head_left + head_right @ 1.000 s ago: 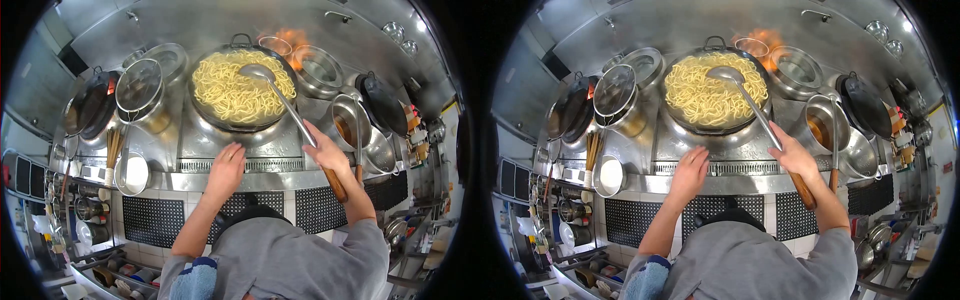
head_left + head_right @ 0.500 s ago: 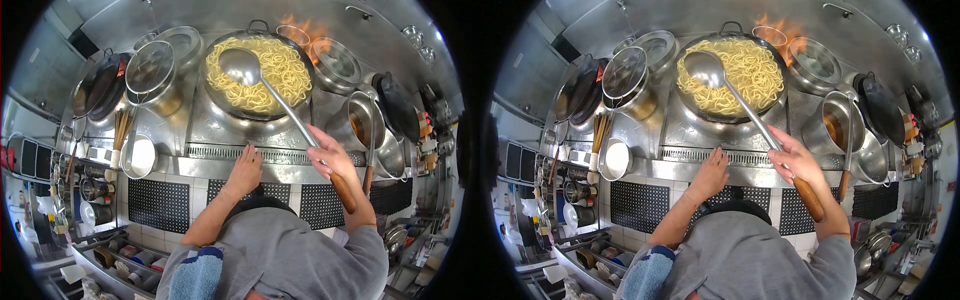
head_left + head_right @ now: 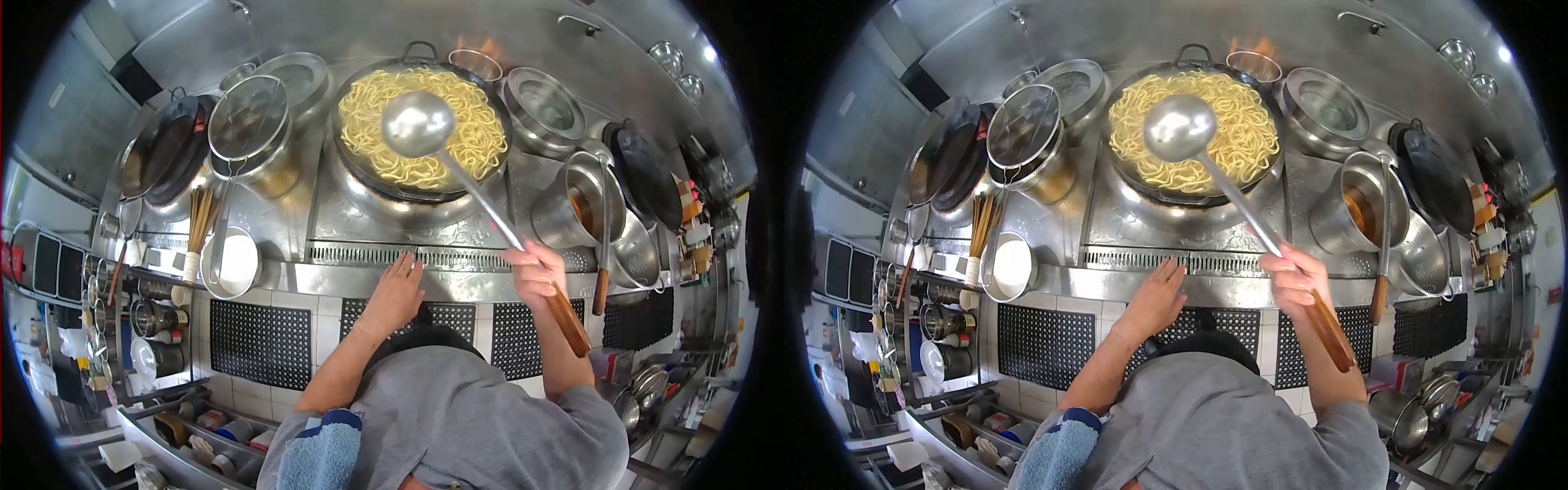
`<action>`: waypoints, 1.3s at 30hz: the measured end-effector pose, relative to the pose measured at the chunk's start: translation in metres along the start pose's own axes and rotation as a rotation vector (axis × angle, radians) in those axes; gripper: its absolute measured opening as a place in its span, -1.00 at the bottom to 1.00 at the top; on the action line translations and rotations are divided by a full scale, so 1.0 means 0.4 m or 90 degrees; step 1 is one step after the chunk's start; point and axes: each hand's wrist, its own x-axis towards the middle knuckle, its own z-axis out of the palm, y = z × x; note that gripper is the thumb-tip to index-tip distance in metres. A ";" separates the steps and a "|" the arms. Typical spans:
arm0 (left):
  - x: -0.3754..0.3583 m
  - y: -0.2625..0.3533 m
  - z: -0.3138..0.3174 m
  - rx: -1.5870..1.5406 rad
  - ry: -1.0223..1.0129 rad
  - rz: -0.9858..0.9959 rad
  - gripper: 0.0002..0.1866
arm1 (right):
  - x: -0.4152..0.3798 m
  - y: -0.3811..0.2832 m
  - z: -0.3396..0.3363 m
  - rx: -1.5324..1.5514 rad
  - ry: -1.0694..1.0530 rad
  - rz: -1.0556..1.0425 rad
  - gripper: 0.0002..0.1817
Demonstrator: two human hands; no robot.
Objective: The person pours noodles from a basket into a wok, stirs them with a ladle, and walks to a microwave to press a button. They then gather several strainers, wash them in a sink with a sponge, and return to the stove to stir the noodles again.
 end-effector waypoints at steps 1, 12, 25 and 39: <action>0.002 0.000 -0.008 -0.002 0.024 0.012 -0.46 | -0.029 0.011 0.007 0.037 -0.044 -0.019 -0.38; 0.196 0.037 -0.143 0.164 0.268 0.108 -0.57 | -0.331 0.057 -0.068 -0.659 0.440 -0.385 -0.33; 0.271 0.042 -0.100 0.271 0.179 0.032 -0.57 | -0.158 0.090 0.027 -1.137 0.504 -0.344 -0.22; 0.323 0.050 -0.116 0.262 0.186 -0.050 -0.81 | 0.230 -0.053 0.022 -1.325 0.331 -0.179 -0.18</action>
